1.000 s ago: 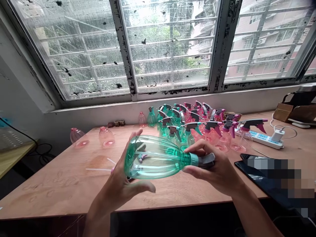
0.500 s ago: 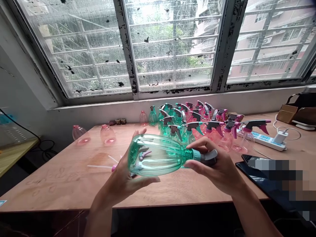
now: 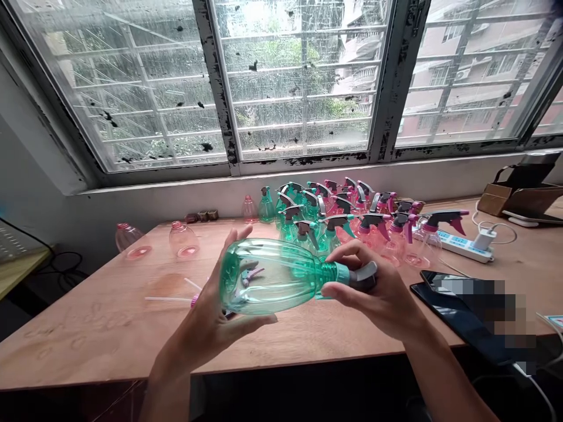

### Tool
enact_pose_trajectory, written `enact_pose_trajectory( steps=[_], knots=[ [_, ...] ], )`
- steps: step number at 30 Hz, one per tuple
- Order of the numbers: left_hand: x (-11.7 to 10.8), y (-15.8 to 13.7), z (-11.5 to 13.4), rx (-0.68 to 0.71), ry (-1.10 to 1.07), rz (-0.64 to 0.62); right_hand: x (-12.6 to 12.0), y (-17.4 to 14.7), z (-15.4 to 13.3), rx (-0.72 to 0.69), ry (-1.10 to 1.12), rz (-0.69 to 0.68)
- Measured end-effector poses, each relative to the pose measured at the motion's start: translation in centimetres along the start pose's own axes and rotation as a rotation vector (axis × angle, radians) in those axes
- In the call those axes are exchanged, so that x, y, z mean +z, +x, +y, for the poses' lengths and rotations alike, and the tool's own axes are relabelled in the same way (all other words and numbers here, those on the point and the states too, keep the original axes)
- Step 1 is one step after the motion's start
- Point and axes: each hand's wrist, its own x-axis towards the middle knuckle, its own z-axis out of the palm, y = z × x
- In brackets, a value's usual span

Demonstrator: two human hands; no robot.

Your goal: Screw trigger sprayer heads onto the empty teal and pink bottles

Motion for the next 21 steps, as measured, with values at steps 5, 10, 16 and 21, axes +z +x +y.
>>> enact_pose_trajectory(
  steps=[5, 10, 16, 21],
  knots=[
    [-0.22, -0.45, -0.37, 0.101, 0.080, 0.052, -0.11, -0.14, 0.23, 0.072, 0.077, -0.050],
    [-0.11, -0.32, 0.10, -0.068, 0.044, 0.015, -0.02, -0.09, 0.16, 0.032, 0.008, -0.062],
    [-0.13, -0.44, 0.02, 0.041, 0.047, 0.053, 0.02, -0.10, 0.13, 0.102, 0.088, -0.070],
    [-0.03, -0.34, 0.24, -0.005, 0.004, 0.012, 0.14, -0.04, 0.27, 0.054, 0.132, -0.063]
  ],
)
